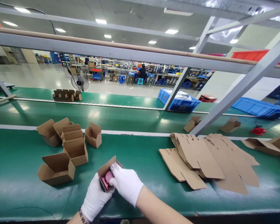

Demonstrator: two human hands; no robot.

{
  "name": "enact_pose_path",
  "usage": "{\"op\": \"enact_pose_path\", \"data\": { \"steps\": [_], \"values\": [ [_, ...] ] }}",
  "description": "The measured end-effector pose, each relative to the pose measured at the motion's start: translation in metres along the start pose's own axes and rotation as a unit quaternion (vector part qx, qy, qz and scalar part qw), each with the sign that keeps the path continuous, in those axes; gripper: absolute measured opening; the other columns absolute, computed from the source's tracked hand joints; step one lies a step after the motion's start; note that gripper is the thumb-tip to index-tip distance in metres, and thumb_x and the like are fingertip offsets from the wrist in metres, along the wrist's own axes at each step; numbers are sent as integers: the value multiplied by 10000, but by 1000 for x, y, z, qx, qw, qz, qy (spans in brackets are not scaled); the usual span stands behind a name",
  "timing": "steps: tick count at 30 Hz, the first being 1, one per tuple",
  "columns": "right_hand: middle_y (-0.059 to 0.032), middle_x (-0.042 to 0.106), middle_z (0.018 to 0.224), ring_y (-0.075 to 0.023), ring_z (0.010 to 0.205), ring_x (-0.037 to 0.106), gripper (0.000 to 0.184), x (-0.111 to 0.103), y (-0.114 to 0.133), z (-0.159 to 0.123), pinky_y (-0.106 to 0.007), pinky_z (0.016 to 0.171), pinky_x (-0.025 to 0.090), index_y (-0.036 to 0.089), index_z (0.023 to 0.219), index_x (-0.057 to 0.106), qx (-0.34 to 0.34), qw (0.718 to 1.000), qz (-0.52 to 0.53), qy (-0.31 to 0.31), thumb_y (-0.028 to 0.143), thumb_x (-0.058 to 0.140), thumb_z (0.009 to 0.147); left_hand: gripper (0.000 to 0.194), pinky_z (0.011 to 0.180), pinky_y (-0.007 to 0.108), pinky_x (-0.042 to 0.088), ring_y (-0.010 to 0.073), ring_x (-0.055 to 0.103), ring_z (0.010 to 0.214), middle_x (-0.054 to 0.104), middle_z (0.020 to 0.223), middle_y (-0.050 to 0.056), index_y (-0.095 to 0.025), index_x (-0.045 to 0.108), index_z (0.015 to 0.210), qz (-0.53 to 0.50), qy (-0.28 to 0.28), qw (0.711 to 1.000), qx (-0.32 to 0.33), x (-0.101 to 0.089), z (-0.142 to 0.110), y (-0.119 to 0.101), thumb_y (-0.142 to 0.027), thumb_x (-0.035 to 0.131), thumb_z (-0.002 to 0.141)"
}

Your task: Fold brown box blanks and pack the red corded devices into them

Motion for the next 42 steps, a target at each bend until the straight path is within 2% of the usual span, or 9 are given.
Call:
{"op": "enact_pose_path", "data": {
  "steps": [3, 6, 10, 16, 23, 29, 36, 38, 42],
  "values": [
    [-206, 484, 1493, -381, 1291, 560, 788, -10, 6, -5, -463, 1054, 505, 99, 1496, 452, 88, 984, 71, 138, 438, 706, 832, 475, 895, 424, 572, 293, 711, 961, 734, 1053, 121, -182, 603, 1089, 1, 14, 1000, -10, 1, 1, 0, -398, 735, 687],
    [-209, 483, 1496, -387, 1333, 516, 790, -17, 7, -6, -477, 1115, 441, 85, 1494, 455, 118, 973, 103, 169, 474, 680, 844, 421, 875, 457, 568, 307, 709, 928, 729, 1009, 134, -172, 606, 1044, 24, 15, 999, -16, -1, 4, 1, -379, 704, 692],
    [-167, 504, 1495, -339, 1355, 507, 557, -18, 2, -15, -477, 1110, 452, 130, 1449, 522, 65, 978, 175, 91, 375, 476, 951, 409, 856, 438, 573, 288, 706, 913, 725, 1002, 112, -187, 606, 1043, 22, 42, 999, 3, -3, 8, 0, -337, 704, 675],
    [-65, 774, 986, -188, 805, 736, 347, -3, 10, -36, -290, 770, 611, 215, 1014, 771, -40, 904, 425, 13, 417, 489, 997, 467, 831, 396, 574, 266, 699, 921, 716, 1006, 73, -197, 605, 1054, -5, 51, 999, 3, -4, 11, 2, -338, 766, 639],
    [-52, 686, 828, -159, 669, 641, 291, -12, 19, -22, -247, 598, 509, 209, 910, 718, -45, 986, 114, -110, 164, 436, 966, 384, 816, 431, 562, 284, 696, 901, 693, 974, 97, -180, 603, 1046, 52, 56, 997, 14, -2, 10, 4, -331, 685, 702],
    [-64, 665, 821, -203, 631, 621, 164, -9, 29, -9, -285, 536, 415, 196, 963, 676, -68, 984, -164, 10, 117, 563, 873, 438, 839, 445, 557, 304, 690, 928, 690, 997, 107, -181, 588, 1042, 66, 55, 996, 4, 0, 9, 9, -287, 708, 634],
    [-162, 694, 929, -280, 805, 650, 157, 1, 47, -2, -363, 661, 510, 123, 939, 678, -153, 970, -135, 131, 110, 560, 837, 328, 869, 428, 553, 283, 700, 931, 702, 996, 115, -185, 609, 1037, 34, 44, 998, 12, -4, 11, 1, -323, 636, 741],
    [-145, 701, 961, -263, 832, 651, 260, -2, 46, -8, -367, 714, 538, 129, 1039, 663, -185, 978, -52, 85, 86, 529, 821, 326, 854, 437, 557, 294, 701, 924, 702, 982, 123, -177, 612, 1023, 48, 44, 998, 0, -6, 12, 2, -330, 637, 737],
    [-146, 683, 1207, -278, 1101, 648, 585, -10, 28, -30, -460, 958, 532, 176, 1429, 443, -184, 971, 25, -151, 18, 431, 866, 410, 834, 441, 567, 312, 702, 930, 704, 997, 128, -168, 605, 1035, 45, 49, 998, -14, -6, 13, 3, -335, 698, 672]
  ]
}}
Point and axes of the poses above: each hand's wrist, its own z-axis towards the middle knuckle, its own x-axis out of the palm, y = z × x, the point moved 6 cm from there along z, towards the middle knuckle
